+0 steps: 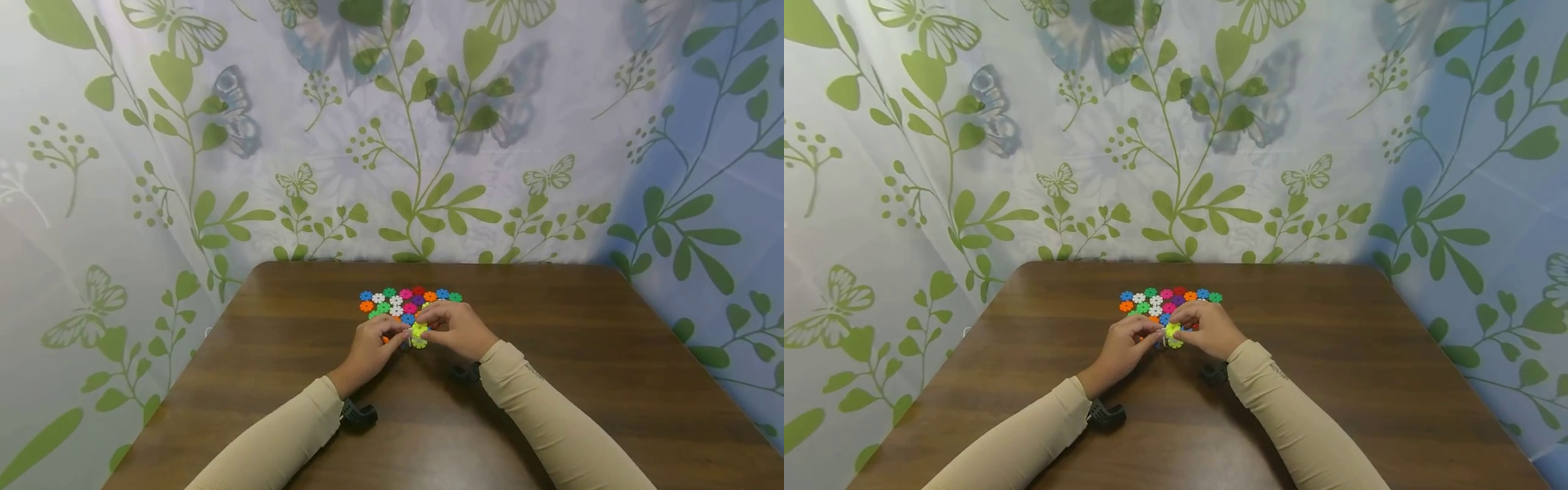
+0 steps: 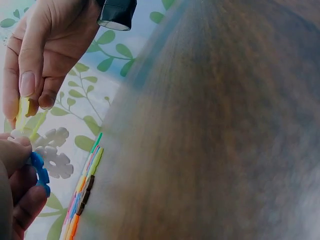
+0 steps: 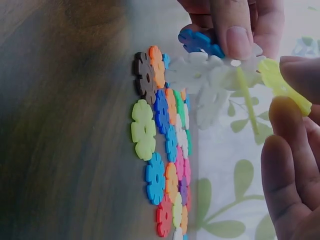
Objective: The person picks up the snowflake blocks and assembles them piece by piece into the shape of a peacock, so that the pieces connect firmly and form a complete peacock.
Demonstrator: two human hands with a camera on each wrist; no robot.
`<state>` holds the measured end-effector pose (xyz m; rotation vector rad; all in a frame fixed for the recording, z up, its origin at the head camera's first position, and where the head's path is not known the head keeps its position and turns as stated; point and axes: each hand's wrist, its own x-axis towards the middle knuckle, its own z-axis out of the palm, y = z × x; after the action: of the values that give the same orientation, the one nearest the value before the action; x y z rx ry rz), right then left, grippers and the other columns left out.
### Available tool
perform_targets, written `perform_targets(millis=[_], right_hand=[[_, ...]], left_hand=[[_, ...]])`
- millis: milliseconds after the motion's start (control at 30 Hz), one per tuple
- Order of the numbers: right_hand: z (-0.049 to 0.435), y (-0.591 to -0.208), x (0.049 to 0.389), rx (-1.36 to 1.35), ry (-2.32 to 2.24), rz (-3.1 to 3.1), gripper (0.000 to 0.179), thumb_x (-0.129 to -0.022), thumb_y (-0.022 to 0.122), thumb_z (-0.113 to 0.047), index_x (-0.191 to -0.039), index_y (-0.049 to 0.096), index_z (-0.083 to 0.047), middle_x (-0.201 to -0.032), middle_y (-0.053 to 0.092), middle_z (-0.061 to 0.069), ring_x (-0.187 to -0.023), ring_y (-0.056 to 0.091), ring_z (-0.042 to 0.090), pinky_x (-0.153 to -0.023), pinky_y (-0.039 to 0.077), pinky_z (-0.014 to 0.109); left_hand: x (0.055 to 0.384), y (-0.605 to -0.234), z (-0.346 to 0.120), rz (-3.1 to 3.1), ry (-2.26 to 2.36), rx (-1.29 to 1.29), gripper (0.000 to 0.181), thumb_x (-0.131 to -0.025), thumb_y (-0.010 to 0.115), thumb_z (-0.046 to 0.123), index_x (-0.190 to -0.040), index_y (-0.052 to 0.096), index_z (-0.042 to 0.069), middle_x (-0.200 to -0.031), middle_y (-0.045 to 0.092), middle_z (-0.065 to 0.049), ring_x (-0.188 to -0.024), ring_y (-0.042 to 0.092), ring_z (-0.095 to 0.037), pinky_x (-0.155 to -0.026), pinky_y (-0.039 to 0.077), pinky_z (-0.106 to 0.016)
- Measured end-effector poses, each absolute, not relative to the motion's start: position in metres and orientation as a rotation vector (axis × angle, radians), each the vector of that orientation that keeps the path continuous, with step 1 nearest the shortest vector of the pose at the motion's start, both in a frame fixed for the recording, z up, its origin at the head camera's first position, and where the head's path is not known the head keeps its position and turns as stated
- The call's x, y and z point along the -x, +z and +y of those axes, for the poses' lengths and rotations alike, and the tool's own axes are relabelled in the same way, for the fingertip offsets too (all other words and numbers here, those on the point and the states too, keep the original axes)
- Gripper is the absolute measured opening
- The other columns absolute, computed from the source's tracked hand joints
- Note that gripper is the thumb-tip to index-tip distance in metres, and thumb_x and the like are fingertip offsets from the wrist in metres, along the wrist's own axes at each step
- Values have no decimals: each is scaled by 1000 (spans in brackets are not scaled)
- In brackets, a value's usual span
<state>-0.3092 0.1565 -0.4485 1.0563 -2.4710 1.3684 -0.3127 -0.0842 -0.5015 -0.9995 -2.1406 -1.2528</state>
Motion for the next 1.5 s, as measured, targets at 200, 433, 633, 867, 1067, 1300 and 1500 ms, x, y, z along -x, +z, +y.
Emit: perform_targets(millis=[200,433,633,867,1067,1300,1500], right_hand=[[156,-447,309,-1074,1315,-2496,28,-90,84,-3,-117,77,3,-118,73,12,-94,72,23,-81,61,44],[153,-449,308,-1056,1335,-2516,27,-90,83,-1,-116,77,3,-111,76,9,-91,72,16,-77,61,34],[148,-447,306,-1031,1349,-2504,26,-90,83,-1,-115,78,3,-106,77,7,-89,73,15,-76,61,34],[147,-446,307,-1024,1323,-2487,28,-92,82,-3,-119,77,0,-109,76,9,-93,73,22,-80,61,41],[148,-449,309,-930,1372,-2417,33,-99,78,-11,-130,73,-3,-124,72,10,-102,69,35,-86,59,50],[163,-456,318,-664,1432,-2384,26,-102,74,-16,-126,74,-4,-121,72,8,-103,67,26,-86,58,47],[174,-463,324,-614,1332,-2681,22,-100,75,-12,-119,76,0,-108,75,7,-95,70,24,-85,59,45]], left_hand=[[313,-500,-85,-2121,-1160,1056,11,-92,83,5,-103,81,6,-98,70,1,-83,64,-11,-69,58,-34],[312,-500,-86,-2124,-1128,1113,10,-93,81,3,-103,80,6,-100,71,1,-91,66,-11,-80,57,-27],[311,-501,-85,-2086,-1220,1094,8,-94,79,2,-102,79,6,-99,73,0,-89,68,-11,-77,58,-27],[314,-502,-81,-2207,-1457,946,6,-96,80,10,-102,80,8,-95,75,3,-80,68,-11,-71,60,-29],[315,-501,-81,-2245,-1938,767,12,-100,76,13,-107,77,4,-94,74,-7,-81,71,-26,-74,63,-39],[320,-502,-83,-2047,-2470,503,18,-99,76,8,-110,70,-7,-98,71,-23,-83,71,-28,-79,62,-40],[320,-499,-85,-1854,-2731,351,17,-101,72,3,-110,65,-9,-96,70,-20,-81,71,-24,-79,61,-35]])
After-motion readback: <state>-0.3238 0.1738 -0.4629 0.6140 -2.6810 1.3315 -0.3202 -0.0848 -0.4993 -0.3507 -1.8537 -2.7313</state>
